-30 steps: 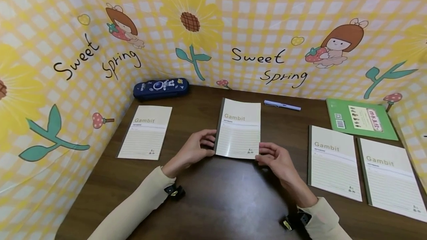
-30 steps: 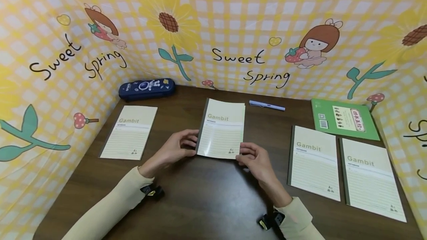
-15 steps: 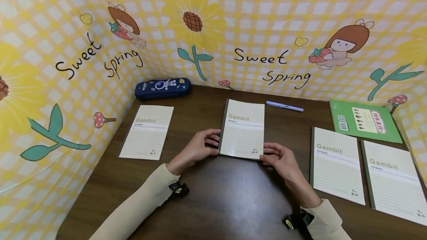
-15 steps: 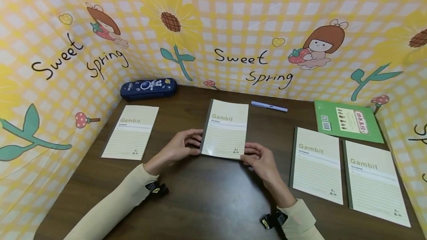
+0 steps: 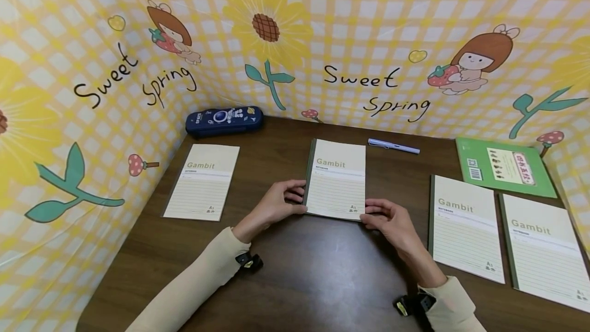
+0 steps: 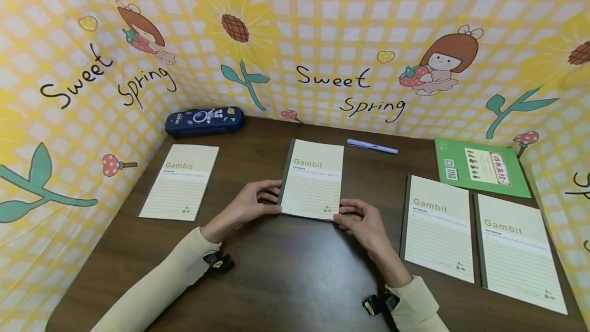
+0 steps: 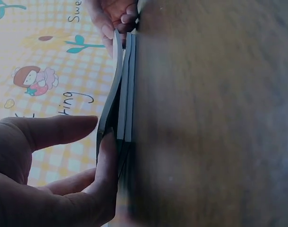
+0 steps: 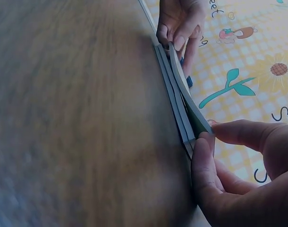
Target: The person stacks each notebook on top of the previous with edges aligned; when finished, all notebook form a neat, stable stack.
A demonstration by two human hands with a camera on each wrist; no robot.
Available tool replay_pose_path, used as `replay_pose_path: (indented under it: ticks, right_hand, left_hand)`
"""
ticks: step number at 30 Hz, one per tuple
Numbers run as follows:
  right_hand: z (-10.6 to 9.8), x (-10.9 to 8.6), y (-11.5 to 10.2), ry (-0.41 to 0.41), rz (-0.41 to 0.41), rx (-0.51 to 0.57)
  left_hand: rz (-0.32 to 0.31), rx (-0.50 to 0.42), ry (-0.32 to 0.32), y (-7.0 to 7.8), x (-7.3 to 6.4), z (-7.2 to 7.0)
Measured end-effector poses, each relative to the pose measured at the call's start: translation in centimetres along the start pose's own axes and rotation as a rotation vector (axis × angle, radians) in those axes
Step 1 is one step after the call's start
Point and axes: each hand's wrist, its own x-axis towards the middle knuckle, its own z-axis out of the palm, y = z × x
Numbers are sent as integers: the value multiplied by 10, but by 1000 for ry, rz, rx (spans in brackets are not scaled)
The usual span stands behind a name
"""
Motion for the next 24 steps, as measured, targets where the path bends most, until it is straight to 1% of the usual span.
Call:
replay_pose_path:
  ticks: [7,14,24]
  right_hand:
    - [1,0,-1,32,-4,-76]
    - [2,0,-2,31,-10,-125]
    - [2,2,-2,29,-21,-143]
  left_hand:
    - [-9,26,33,0,-1,2]
    - [-23,41,49,-1,-3,2]
    - [-17,67,56,-2,-1,2]
